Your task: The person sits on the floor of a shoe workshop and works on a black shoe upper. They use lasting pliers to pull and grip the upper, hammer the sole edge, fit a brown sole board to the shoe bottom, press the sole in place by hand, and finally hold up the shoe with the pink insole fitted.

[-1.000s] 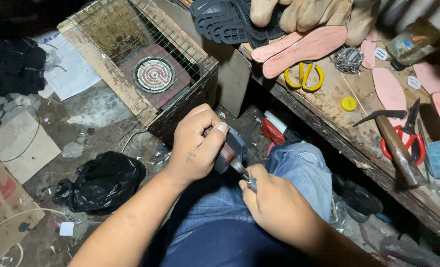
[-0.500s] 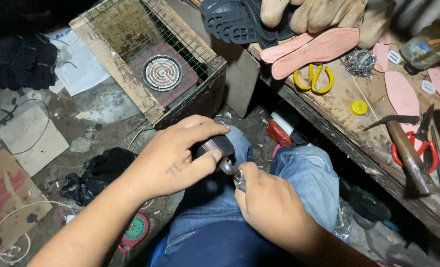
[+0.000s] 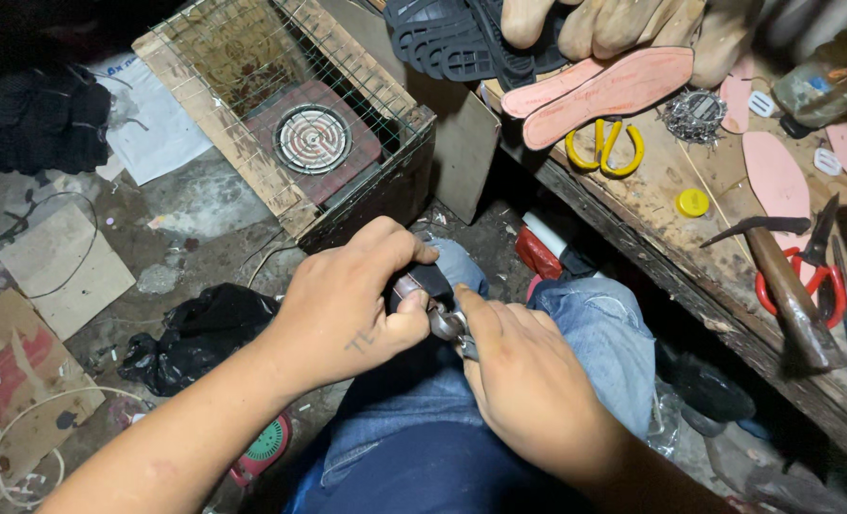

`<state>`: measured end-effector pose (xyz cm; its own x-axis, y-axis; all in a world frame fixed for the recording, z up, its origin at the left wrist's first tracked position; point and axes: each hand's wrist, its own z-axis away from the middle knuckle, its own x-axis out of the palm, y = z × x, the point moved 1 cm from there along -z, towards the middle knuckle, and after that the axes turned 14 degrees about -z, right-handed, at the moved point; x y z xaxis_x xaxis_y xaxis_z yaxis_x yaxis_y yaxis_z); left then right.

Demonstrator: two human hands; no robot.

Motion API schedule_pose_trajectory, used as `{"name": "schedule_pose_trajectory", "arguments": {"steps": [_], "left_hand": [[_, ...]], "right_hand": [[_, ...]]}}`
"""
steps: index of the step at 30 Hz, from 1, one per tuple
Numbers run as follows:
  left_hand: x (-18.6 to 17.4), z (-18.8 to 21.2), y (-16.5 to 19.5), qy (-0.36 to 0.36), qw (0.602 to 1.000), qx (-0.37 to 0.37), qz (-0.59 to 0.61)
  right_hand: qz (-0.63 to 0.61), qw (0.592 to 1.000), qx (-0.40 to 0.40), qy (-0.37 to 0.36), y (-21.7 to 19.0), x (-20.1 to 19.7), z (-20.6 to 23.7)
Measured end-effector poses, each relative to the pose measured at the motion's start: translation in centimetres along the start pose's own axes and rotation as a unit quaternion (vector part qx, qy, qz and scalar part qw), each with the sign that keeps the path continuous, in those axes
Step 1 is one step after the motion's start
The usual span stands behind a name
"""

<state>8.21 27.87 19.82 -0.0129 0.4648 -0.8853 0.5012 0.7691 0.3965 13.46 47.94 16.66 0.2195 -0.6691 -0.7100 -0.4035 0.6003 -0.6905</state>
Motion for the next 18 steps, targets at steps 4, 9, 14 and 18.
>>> {"name": "schedule_pose_trajectory", "arguments": {"steps": [4, 9, 14, 18], "left_hand": [[0.6, -0.1, 0.0, 0.011, 1.0, -0.003, -0.013], [0.6, -0.6, -0.8, 0.02, 1.0, -0.004, -0.014], [0.4, -0.6, -1.2, 0.028, 0.999, 0.012, 0.017], [0.6, -0.2, -0.3, 0.019, 0.999, 0.028, 0.014]], "right_hand": [[0.006, 0.999, 0.047, -0.016, -0.1, -0.2, -0.3], [0.028, 0.959, 0.212, -0.188, 0.6, 0.0, -0.1], [-0.07, 0.991, 0.096, -0.067, 0.7, -0.4, -0.1], [-0.163, 0.976, 0.102, -0.098, 0.9, -1.5, -0.4]]}}
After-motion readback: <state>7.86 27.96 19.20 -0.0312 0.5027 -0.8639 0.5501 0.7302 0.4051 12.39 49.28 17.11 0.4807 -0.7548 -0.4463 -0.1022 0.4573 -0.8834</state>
